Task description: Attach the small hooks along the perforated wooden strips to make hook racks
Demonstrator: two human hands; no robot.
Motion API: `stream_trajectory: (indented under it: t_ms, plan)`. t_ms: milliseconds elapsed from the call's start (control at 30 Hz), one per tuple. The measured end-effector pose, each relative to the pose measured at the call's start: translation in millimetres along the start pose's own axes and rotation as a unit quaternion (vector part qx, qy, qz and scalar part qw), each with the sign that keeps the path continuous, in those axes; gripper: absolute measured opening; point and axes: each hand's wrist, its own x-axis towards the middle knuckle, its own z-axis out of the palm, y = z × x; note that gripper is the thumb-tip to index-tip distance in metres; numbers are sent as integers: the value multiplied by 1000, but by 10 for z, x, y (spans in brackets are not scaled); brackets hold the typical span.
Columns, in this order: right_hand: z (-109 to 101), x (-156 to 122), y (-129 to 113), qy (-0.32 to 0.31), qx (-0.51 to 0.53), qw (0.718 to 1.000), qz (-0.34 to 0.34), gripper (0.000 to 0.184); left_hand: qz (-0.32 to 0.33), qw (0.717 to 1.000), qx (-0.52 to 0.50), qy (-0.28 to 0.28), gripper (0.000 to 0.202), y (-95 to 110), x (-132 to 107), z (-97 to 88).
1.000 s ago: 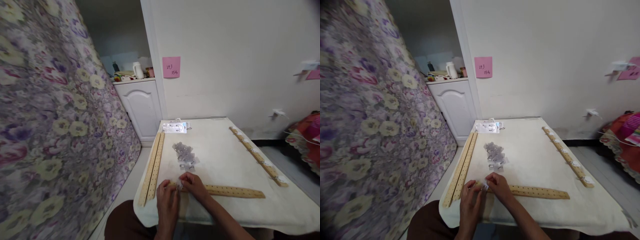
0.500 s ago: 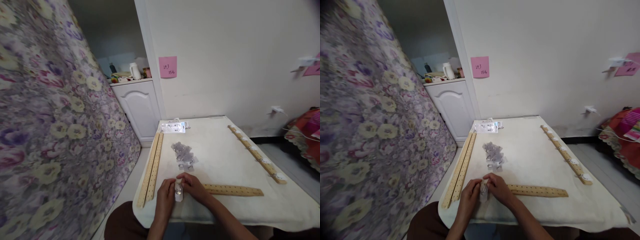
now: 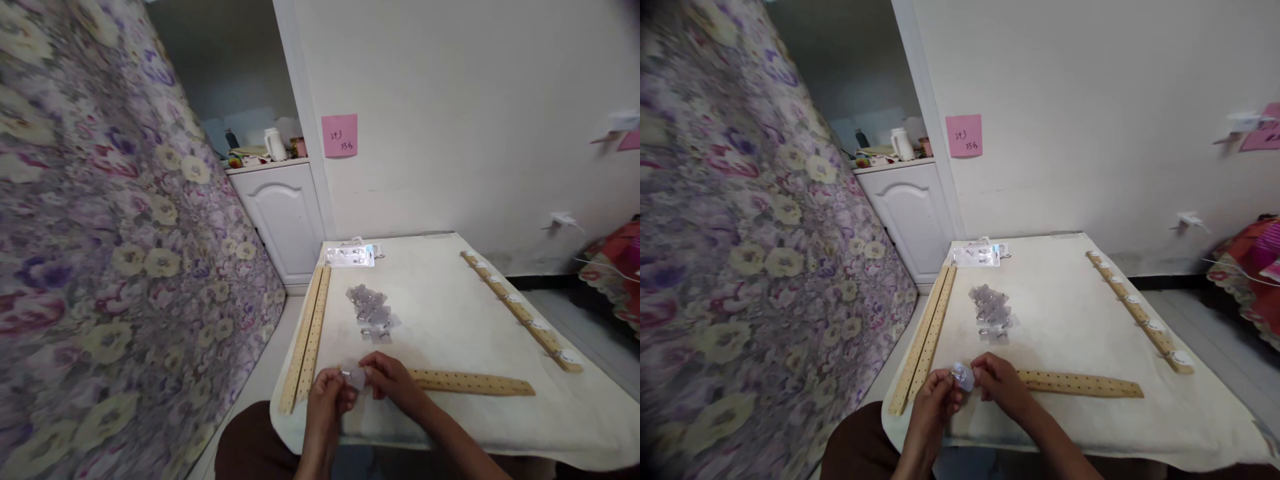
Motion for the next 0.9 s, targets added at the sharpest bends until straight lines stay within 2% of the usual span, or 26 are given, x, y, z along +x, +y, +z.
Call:
stream_trajectory:
  t_ms: [100,267,400,633,767,900]
  plan:
    - [66,-8,35,-3,52,998,25,31,-26,998,-51,18,35,-12,-37,-11]
    - [103,74,36,58,44,997,30,24,-62,995,-84,9,39,-99,-98,12]
    - [96,145,1,74,-28,997,3,18,-73,993,-91,-3,38,-186,-165,30]
    - [66,341,-37,38,-195,979,-49,21,-77,995,-51,-33,41,-300,-200,-3]
    - [54,509,-29,5,-245,967,-63,23,-45,999,19,-22,41,-303,-159,-119]
    - [66,623,25,-18,-250,966,-63,24,75,986,150,22,31,-254,-162,-241]
